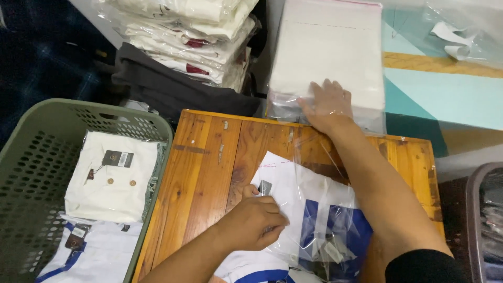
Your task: Folding a shirt and placing it into a plastic packaging bag on a wooden table.
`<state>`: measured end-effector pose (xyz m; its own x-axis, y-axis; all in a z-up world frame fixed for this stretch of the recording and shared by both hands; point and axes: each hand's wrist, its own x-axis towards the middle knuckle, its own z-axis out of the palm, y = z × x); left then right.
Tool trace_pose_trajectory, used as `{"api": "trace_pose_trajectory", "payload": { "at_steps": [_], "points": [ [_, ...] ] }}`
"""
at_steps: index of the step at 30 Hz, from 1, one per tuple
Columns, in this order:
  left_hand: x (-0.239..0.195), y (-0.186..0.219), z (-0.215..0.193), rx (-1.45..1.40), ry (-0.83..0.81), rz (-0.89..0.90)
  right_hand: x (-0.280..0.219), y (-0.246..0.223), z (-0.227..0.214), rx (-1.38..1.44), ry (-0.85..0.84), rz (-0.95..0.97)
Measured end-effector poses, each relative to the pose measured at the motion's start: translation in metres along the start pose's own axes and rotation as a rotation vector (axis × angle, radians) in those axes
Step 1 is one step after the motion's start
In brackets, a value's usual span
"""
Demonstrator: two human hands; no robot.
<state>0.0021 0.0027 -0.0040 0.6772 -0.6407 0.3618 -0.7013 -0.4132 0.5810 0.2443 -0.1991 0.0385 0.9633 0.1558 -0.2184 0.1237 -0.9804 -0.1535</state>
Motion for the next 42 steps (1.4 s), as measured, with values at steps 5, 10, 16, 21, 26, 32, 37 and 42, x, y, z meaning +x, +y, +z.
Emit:
{"api": "trace_pose_trajectory", "payload": {
  "at_steps": [5, 10, 16, 21, 26, 32, 37, 42],
  "points": [
    [0.001, 0.003, -0.003, -0.007, -0.030, -0.015, 0.008, -0.008, -0.001, -0.002, -0.090, 0.075],
    [0.022, 0.025, -0.026, -0.026, 0.056, 0.030, 0.009, 0.004, 0.017, -0.050, -0.052, 0.077],
    [0.114, 0.017, -0.007, -0.013, 0.031, -0.125, -0.027, 0.030, 0.024, -0.045, 0.001, -0.069],
    [0.181, -0.018, 0.021, 0.212, -0.246, -0.412, -0.014, 0.062, 0.037, -0.054, 0.035, -0.055],
    [0.204, -0.055, 0.042, 0.290, -0.258, -0.647, -0.010, 0.073, 0.033, -0.057, 0.073, -0.058],
    [0.225, -0.076, 0.026, 0.266, -0.203, -0.806, 0.002, 0.081, 0.045, -0.047, 0.089, -0.052],
    [0.241, -0.116, 0.036, 0.430, -0.238, -0.842, 0.013, 0.081, 0.047, -0.011, 0.107, -0.039],
    [0.247, -0.136, 0.030, 0.449, -0.205, -0.770, 0.024, 0.080, 0.045, -0.007, 0.070, -0.011]
  ]
}}
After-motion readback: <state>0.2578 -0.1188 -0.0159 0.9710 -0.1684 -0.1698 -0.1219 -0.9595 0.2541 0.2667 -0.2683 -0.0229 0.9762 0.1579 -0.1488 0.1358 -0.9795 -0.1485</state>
